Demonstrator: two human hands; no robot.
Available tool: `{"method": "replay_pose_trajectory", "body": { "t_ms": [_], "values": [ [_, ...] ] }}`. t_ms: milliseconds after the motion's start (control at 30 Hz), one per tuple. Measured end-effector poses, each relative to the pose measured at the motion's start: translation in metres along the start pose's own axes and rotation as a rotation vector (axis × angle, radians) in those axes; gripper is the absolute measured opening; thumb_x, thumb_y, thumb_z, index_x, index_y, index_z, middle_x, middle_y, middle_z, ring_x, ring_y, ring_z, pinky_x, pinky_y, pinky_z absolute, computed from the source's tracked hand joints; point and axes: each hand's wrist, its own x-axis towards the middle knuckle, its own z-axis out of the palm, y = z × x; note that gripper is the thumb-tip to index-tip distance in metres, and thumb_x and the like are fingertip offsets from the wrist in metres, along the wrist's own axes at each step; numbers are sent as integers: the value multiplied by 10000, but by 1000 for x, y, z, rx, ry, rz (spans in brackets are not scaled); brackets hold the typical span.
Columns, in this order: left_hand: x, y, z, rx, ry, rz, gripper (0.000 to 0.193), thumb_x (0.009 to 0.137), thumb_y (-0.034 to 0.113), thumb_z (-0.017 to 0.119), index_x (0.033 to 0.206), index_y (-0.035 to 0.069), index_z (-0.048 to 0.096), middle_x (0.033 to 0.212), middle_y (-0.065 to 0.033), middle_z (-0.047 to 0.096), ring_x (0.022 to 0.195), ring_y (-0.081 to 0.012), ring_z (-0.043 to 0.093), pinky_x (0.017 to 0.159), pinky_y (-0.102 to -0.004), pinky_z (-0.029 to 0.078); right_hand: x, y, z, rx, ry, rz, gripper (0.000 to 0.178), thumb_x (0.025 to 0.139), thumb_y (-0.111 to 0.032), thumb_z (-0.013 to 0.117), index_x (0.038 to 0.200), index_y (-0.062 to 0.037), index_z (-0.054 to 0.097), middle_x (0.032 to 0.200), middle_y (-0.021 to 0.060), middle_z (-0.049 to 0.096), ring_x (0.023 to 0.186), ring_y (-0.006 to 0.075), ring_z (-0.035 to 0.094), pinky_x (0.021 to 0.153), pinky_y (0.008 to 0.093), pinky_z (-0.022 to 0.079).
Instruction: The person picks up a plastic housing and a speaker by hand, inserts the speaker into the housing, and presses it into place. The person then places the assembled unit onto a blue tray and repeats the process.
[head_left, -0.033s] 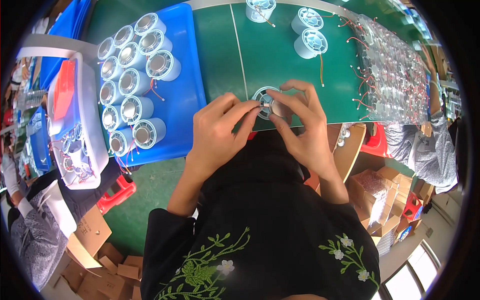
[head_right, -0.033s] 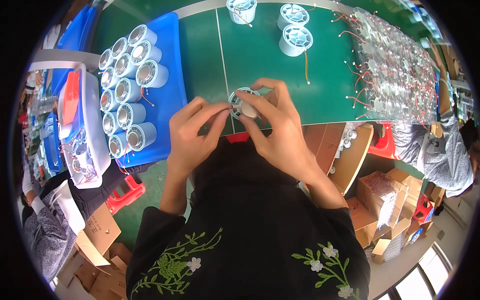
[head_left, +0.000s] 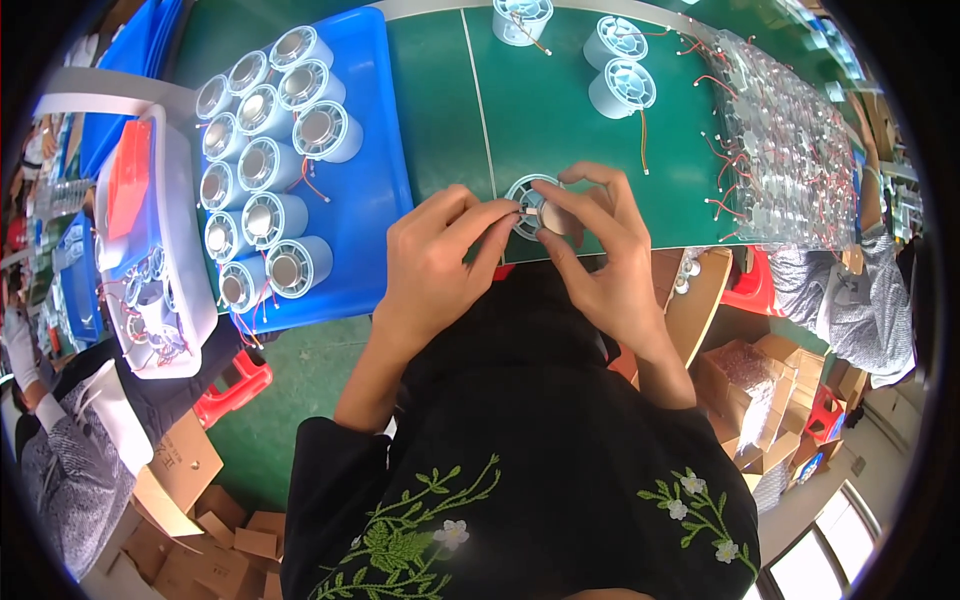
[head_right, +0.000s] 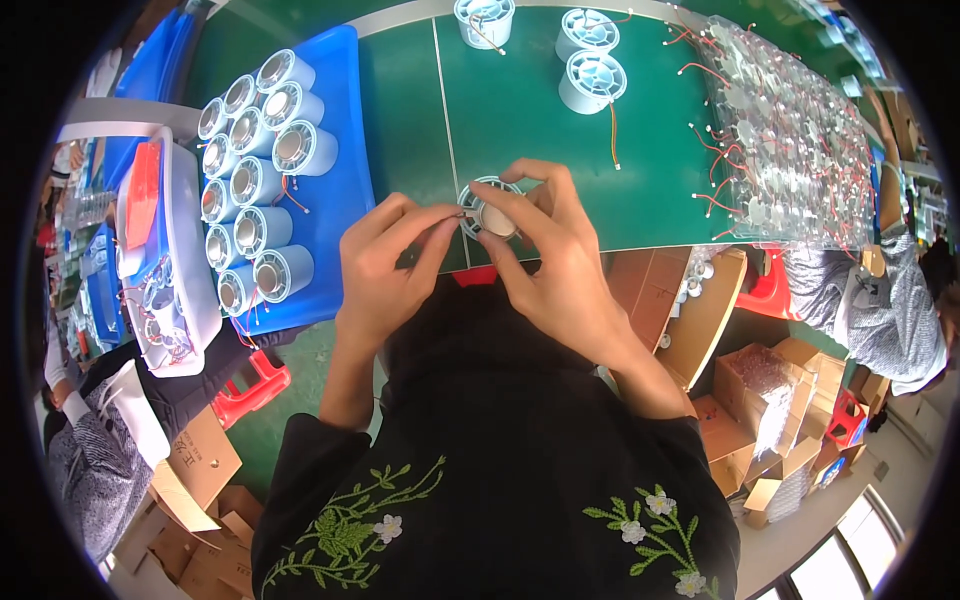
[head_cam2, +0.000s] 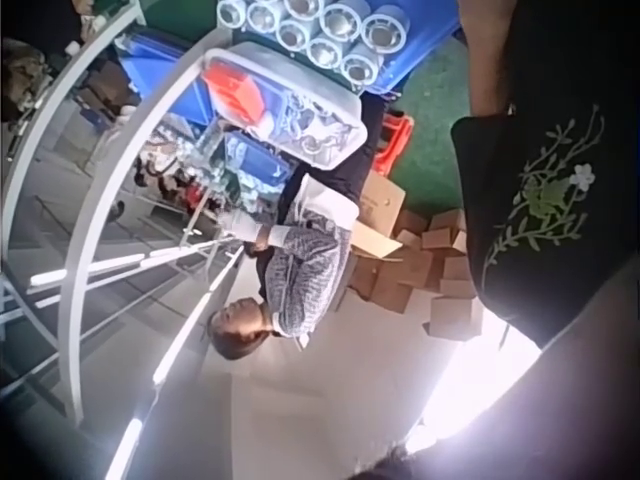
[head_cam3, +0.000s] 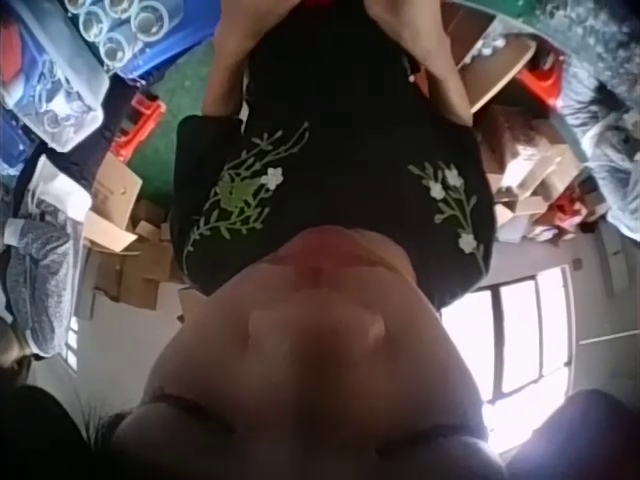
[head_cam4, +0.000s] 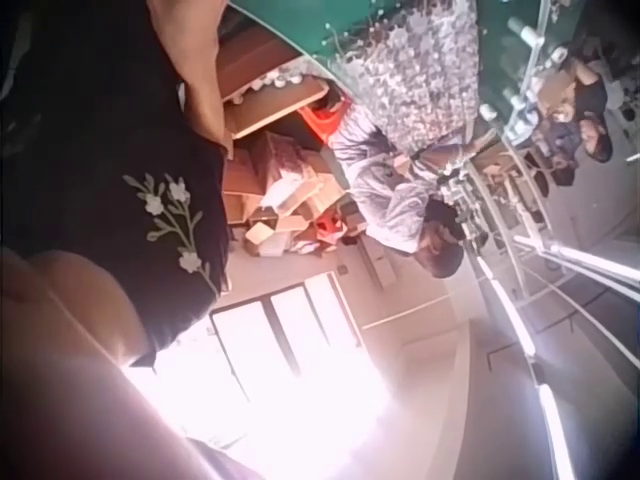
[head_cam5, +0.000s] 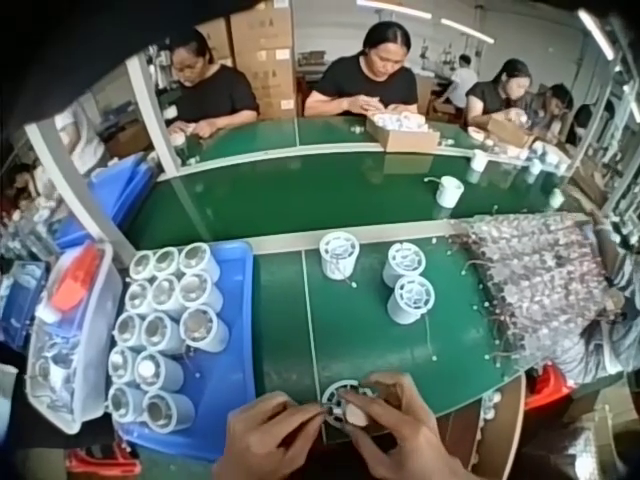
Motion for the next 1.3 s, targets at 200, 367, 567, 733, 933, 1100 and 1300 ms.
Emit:
{"method": "replay_pose_trajectory", "body": {
  "t_ms": [200,367,567,733,933,1100,1300],
  "values": [
    [-5,-5,7,-57,39,-179,67,804,13,697,868,31,690,692,-75,585,568,-189,563,503,-292,417,-3,8,14,-180,122,-44,402,713,59,739,1098,-33,666,1079,93,578,753,171,567,660,283,477],
    [-7,-8,11,-45,30,-261,52,793,47,702,840,44,679,668,-74,559,574,-239,571,517,-344,425,-4,14,17,-212,121,-84,410,701,46,749,1094,-36,668,1058,95,584,771,194,570,671,311,482],
    [-6,-7,12,-44,29,-261,43,797,50,699,834,45,678,671,-74,563,576,-243,573,520,-349,427,-2,12,13,-336,98,-127,417,692,32,753,1096,-39,673,1048,94,582,825,217,567,707,342,489],
    [-5,-10,11,-36,2,-268,31,798,51,694,818,47,671,662,-72,562,576,-248,572,516,-350,424,3,14,10,-271,47,-103,413,694,26,757,1095,-53,693,1044,90,580,812,218,554,699,336,480],
    [-5,-12,8,-54,-72,-317,25,802,60,686,796,50,664,656,-69,572,568,-246,570,507,-355,418,4,16,10,-253,50,-82,334,742,11,732,1069,-54,713,1049,94,575,799,207,540,694,324,472],
    [-1,-12,1,-55,-186,-386,53,805,72,685,841,39,662,714,-83,604,615,-260,590,544,-366,437,6,25,7,-115,22,62,308,809,-11,692,1115,-49,689,1074,86,575,842,164,544,732,309,475],
    [12,-4,9,115,-12,-28,189,839,71,683,1008,-10,661,925,-127,653,790,-192,639,683,-274,481,12,42,7,342,-24,379,359,870,-38,657,1224,-33,593,1090,63,585,936,126,550,799,292,490]
  ]
}}
